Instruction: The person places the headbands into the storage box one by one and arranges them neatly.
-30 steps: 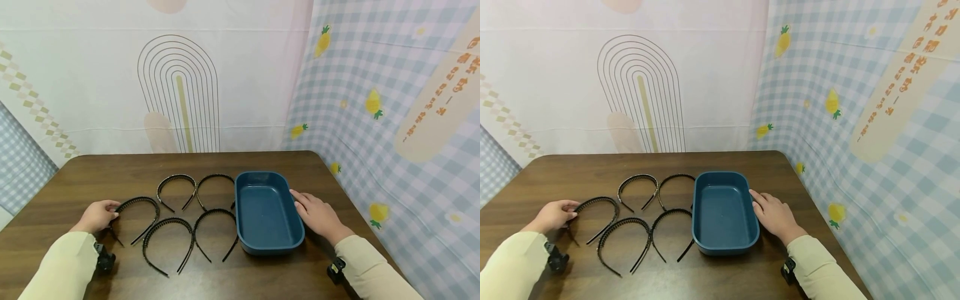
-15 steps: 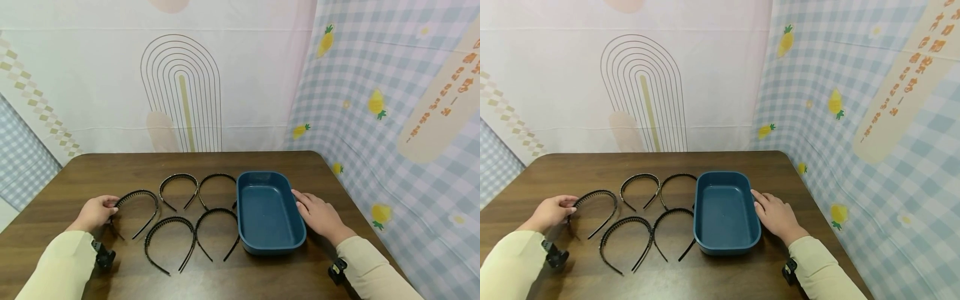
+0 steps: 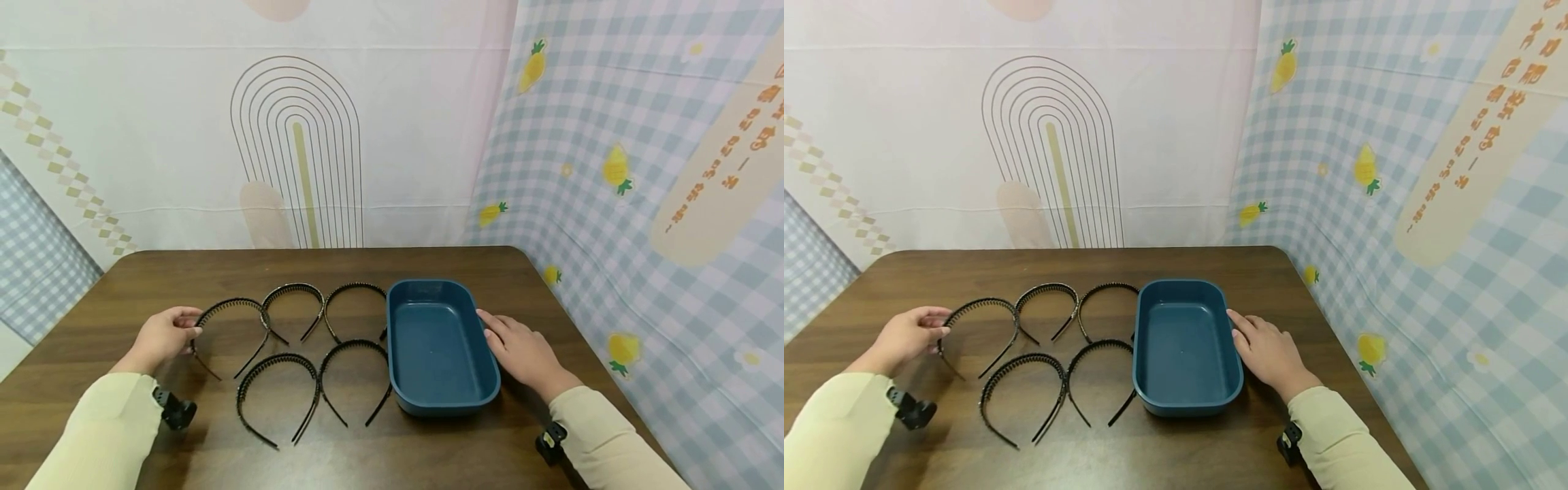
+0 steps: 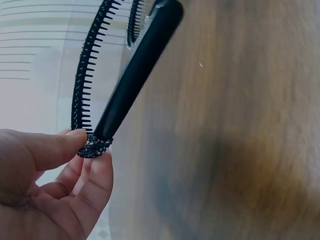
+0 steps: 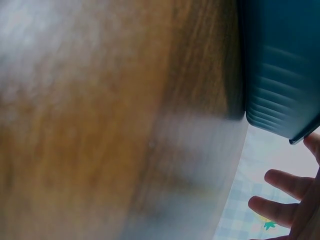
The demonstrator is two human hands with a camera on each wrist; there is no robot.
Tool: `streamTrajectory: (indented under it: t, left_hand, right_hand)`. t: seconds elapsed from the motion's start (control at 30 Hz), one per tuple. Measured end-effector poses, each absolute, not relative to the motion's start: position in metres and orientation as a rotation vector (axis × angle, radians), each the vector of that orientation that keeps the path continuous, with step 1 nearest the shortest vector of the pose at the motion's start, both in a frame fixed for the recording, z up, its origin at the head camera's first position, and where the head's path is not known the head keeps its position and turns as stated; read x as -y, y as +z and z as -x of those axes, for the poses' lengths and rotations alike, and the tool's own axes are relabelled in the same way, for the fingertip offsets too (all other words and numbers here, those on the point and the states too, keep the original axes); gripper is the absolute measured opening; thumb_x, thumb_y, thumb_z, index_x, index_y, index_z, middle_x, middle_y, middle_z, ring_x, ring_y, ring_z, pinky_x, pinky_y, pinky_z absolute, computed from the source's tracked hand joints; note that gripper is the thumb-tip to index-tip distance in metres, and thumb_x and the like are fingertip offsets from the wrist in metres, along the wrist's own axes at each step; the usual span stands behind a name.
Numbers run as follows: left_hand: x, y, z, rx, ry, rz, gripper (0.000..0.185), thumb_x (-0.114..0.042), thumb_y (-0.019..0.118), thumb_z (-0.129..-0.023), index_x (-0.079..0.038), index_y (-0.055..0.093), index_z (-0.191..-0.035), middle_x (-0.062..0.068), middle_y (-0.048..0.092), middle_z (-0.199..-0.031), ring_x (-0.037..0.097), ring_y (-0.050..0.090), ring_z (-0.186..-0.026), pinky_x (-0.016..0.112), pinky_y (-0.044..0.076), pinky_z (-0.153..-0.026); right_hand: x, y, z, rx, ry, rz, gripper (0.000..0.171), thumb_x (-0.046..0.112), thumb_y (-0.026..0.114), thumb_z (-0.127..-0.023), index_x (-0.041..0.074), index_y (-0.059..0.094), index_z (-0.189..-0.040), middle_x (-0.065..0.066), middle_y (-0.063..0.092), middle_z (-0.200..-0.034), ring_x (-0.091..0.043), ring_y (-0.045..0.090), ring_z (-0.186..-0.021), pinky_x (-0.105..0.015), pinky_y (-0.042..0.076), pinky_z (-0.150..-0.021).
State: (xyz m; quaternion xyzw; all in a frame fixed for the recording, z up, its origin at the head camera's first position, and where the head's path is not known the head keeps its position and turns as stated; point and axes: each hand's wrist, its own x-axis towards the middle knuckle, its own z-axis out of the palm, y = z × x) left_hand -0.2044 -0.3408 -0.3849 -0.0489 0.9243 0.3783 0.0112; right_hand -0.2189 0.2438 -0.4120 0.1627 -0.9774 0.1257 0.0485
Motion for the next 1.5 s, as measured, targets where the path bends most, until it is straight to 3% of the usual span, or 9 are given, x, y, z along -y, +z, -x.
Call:
streamTrajectory:
  t: [0.43, 1.13, 1.5]
  left_hand:
    - [0.316, -0.369, 0.207, -2.913, 1.296, 0.165, 0.040, 0.000, 0.056, -0.094, 0.016, 0.045, -0.129, 0.026, 0.053, -0.107, 0.008, 0.055, -0.075, 0.031, 0.056, -0.062]
    - [0.257, -0.352, 0.210, -2.814, 1.508, 0.064, 0.040, 0.003, 0.057, -0.092, 0.016, 0.046, -0.128, 0.021, 0.054, -0.103, 0.009, 0.055, -0.078, 0.028, 0.054, -0.059]
    - [0.217, -0.352, 0.215, -2.695, 1.634, 0.078, 0.040, 0.002, 0.056, -0.094, 0.011, 0.047, -0.132, 0.014, 0.050, -0.103, 0.010, 0.051, -0.080, 0.028, 0.053, -0.060]
  right_hand:
    - [-0.244, -0.412, 0.218, 2.974, 0.394, -0.491, 0.049, 0.039, 0.034, -0.105, 0.020, 0.037, -0.150, -0.017, 0.051, -0.139, -0.040, 0.050, -0.123, -0.066, 0.040, -0.091]
    - [-0.244, -0.412, 0.216, 2.943, 0.412, -0.496, 0.048, 0.037, 0.035, -0.105, 0.020, 0.040, -0.149, -0.017, 0.053, -0.137, -0.039, 0.051, -0.122, -0.063, 0.042, -0.091]
    - [-0.244, -0.412, 0.216, 2.944, 0.428, -0.504, 0.048, 0.038, 0.034, -0.105, 0.019, 0.039, -0.149, -0.016, 0.052, -0.137, -0.039, 0.052, -0.122, -0.062, 0.042, -0.091]
